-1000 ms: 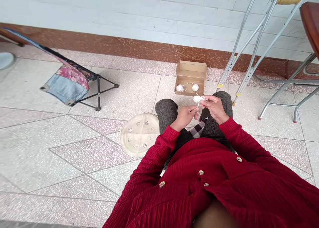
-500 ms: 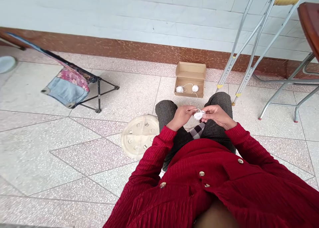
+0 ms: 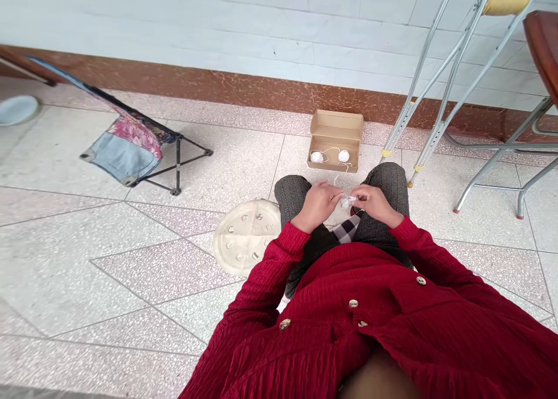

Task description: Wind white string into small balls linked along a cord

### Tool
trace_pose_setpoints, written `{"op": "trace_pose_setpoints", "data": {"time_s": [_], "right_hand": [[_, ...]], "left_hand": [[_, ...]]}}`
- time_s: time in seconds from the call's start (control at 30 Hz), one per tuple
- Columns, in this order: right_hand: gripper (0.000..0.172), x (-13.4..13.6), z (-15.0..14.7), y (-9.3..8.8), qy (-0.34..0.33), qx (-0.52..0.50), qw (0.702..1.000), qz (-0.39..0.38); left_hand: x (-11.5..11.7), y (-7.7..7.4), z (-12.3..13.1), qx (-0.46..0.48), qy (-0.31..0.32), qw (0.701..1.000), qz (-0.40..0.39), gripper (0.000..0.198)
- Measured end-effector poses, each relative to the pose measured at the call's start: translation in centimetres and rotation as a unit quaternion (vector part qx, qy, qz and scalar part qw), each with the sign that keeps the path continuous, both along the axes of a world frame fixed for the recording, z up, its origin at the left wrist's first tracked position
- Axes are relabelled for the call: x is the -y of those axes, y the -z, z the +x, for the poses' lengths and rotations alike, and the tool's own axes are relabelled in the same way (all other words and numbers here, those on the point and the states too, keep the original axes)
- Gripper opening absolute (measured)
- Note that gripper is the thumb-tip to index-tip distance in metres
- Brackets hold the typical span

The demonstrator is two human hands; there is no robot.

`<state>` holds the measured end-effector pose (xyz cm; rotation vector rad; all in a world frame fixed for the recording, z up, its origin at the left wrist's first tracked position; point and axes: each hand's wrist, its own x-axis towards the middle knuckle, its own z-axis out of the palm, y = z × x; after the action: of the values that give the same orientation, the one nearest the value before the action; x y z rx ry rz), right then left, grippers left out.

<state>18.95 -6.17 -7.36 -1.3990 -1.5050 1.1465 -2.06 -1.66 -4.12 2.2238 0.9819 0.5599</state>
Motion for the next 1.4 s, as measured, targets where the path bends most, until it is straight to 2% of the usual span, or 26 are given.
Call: {"op": "trace_pose_setpoints", "data": {"time_s": [0.1, 0.2, 0.33, 0.4, 0.47, 0.53, 0.6, 0.7, 0.8, 0.87, 0.97, 1.03, 1.1, 1.17, 1.23, 1.33, 1.4], "right_hand": [[0.031, 1.6, -0.5, -1.4, -0.037, -0.137, 0.984, -0.107], [0.035, 1.8, -0.5, -3.4, -0.010, -0.224, 0.964, -0.143], [0.035, -0.4, 0.0, -4.6, 0.123, -0.252, 0.957, -0.071], [0.035, -1.8, 0.4, -4.1, 0.182, -0.217, 0.959, -0.020], [0.032, -2.8, 0.7, -3.2, 0.198, -0.137, 0.970, 0.024], [0.028, -2.8, 0.8, -2.3, 0.156, -0.049, 0.986, 0.036], [0.026, -1.9, 0.5, -1.6, 0.071, -0.021, 0.997, -0.006], [0.031, 0.2, -0.1, -1.9, -0.038, -0.116, 0.984, -0.133], [0.036, 1.5, -0.2, -3.5, -0.049, -0.234, 0.952, -0.193], [0.037, 1.4, 0.1, -4.7, -0.012, -0.288, 0.939, -0.186], [0.037, -0.2, 0.8, -5.4, 0.093, -0.316, 0.935, -0.130], [0.035, -1.5, 1.3, -4.9, 0.165, -0.276, 0.944, -0.069], [0.034, -2.3, 1.7, -3.9, 0.199, -0.181, 0.963, -0.015], [0.031, -2.2, 1.7, -2.9, 0.166, -0.081, 0.983, 0.000], [0.031, -1.1, 1.4, -2.3, 0.073, -0.048, 0.995, -0.045], [0.034, 0.9, 0.5, -2.5, -0.062, -0.132, 0.977, -0.153], [0.036, 1.6, 0.0, -3.3, -0.087, -0.203, 0.957, -0.188]], "left_hand": [[-0.4, 0.5, -0.2, 0.026, -0.013, 0.999, -0.036, 0.029], [0.4, 1.1, 0.6, 0.086, 0.000, 0.987, -0.136, 0.038], [2.3, 1.4, 1.9, 0.096, 0.032, 0.977, -0.188, 0.039], [2.8, 1.0, 2.1, 0.076, 0.054, 0.980, -0.175, 0.039], [2.8, 0.5, 1.8, 0.055, 0.058, 0.987, -0.137, 0.038], [2.3, -0.2, 1.2, 0.040, 0.040, 0.995, -0.085, 0.036], [1.3, -0.7, 0.4, 0.032, 0.013, 0.998, -0.043, 0.032], [0.1, -1.1, -0.6, 0.027, -0.004, 0.999, -0.030, 0.029], [0.2, -0.8, -0.5, 0.058, 0.007, 0.995, -0.079, 0.034], [1.1, -0.3, 0.2, 0.085, 0.016, 0.988, -0.130, 0.037], [2.7, 0.3, 1.5, 0.082, 0.049, 0.981, -0.171, 0.040], [3.4, 0.4, 2.0, 0.067, 0.068, 0.982, -0.162, 0.040], [3.3, 0.1, 1.9, 0.054, 0.066, 0.987, -0.135, 0.039], [2.6, -0.5, 1.2, 0.044, 0.044, 0.993, -0.100, 0.038], [1.6, -0.9, 0.4, 0.035, 0.023, 0.997, -0.068, 0.035], [0.6, -1.0, -0.3, 0.042, 0.013, 0.997, -0.061, 0.034], [0.8, -0.7, -0.1, 0.072, 0.013, 0.992, -0.101, 0.035]]}}
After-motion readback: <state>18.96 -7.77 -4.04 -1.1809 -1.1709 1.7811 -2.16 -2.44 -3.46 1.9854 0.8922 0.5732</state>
